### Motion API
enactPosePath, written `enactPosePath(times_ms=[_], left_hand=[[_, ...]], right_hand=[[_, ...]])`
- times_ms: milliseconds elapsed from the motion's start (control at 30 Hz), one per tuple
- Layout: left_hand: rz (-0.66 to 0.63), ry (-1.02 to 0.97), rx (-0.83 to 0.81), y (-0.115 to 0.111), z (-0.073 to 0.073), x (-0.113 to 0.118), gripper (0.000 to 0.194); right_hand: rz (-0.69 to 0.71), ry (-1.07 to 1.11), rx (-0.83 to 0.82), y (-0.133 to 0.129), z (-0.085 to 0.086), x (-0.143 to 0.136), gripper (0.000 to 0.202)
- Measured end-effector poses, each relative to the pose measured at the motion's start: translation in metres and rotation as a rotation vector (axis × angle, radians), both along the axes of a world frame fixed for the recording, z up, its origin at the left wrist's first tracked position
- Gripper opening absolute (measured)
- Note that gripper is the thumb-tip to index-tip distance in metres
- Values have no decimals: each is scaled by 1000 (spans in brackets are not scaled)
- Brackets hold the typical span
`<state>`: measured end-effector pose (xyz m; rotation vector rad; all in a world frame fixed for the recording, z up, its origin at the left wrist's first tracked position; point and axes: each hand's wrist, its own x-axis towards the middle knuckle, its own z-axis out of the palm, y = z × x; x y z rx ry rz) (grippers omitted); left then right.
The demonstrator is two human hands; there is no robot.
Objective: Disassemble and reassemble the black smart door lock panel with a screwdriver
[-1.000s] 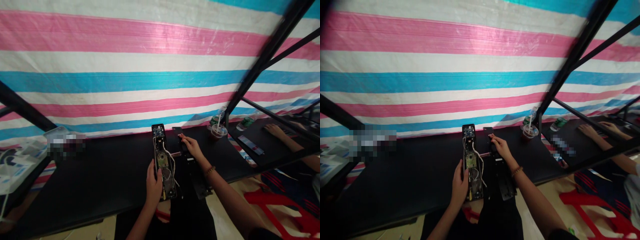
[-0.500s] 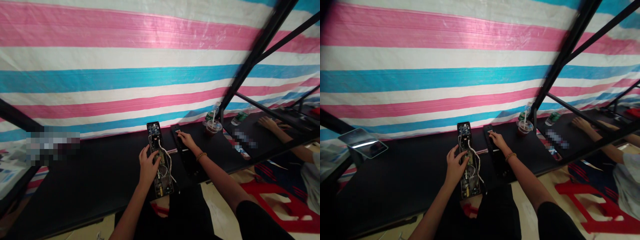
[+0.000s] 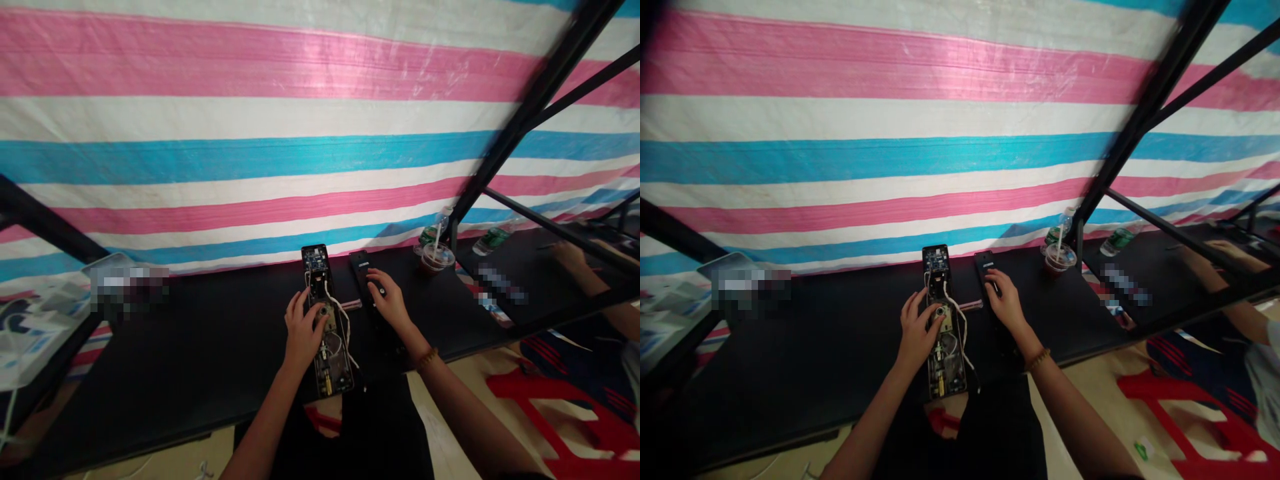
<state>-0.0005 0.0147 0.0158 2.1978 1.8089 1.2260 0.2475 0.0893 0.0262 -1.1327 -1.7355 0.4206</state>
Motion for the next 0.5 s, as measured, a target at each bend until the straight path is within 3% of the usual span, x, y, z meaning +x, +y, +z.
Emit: enactPosePath(times_ms=[100,233,367,500], left_hand=[[-54,-58,68,-7,6,-4,19],[21,-203,112,-25,5,-23,19],[113,-199,-14,-50,-17,-54,22],[120,-68,-230,-69,-44,-78,23]], right_hand=[[176,-87,-1,-43,14,-31,19],[174,-277,7,-63,13,-68,25],[143,-444,15,-51,6,-87,29],[151,-501,28,-44,5,-90,16]])
